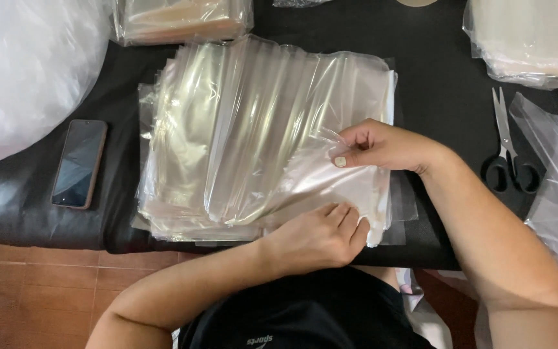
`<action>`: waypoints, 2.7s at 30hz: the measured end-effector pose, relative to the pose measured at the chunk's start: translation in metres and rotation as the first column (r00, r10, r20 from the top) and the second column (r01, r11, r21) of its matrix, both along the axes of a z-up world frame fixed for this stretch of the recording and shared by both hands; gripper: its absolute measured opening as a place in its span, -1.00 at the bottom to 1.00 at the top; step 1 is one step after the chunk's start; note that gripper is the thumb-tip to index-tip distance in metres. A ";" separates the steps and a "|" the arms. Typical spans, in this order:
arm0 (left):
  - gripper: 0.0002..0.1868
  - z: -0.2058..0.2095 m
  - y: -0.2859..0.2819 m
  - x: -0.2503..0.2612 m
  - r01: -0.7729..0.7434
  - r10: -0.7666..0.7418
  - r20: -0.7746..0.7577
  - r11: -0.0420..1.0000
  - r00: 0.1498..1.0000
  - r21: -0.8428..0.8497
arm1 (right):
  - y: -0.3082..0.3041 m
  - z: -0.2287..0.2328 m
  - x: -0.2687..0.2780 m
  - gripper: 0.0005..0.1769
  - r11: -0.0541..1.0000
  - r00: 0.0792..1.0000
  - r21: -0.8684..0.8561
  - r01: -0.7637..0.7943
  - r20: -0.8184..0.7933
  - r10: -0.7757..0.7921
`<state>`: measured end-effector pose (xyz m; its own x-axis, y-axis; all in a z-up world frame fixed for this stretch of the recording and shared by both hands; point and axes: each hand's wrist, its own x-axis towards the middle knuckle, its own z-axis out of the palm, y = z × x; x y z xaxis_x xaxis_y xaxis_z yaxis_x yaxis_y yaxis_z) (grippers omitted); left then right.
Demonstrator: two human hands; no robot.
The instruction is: Separating and organizing thin clear plastic bags from a stack on a workspace.
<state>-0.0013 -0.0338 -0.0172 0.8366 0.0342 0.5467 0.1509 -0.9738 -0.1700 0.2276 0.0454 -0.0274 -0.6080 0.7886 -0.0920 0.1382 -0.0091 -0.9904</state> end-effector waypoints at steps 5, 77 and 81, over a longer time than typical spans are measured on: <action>-0.69 0.020 -0.005 -0.006 -0.145 0.152 0.027 0.974 0.988 -0.173 | 0.000 0.004 -0.003 -0.86 0.999 1.000 -0.032 0.026 -0.007 -0.026; -0.75 0.028 0.052 -0.007 -0.278 0.494 0.078 0.604 0.866 -0.747 | -0.006 0.039 -0.016 -0.88 0.999 0.999 -0.026 0.036 0.041 -0.035; -0.82 0.027 0.021 -0.008 -0.191 0.225 0.042 0.899 0.973 -0.393 | -0.010 0.025 -0.011 -0.84 0.996 0.998 -0.067 0.058 0.033 -0.056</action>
<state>-0.0096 -0.0128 0.0098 0.7389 0.4242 0.5236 0.3547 -0.9055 0.2331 0.2164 0.0350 -0.0029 -0.5585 0.8129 -0.1652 0.1665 -0.0852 -0.9824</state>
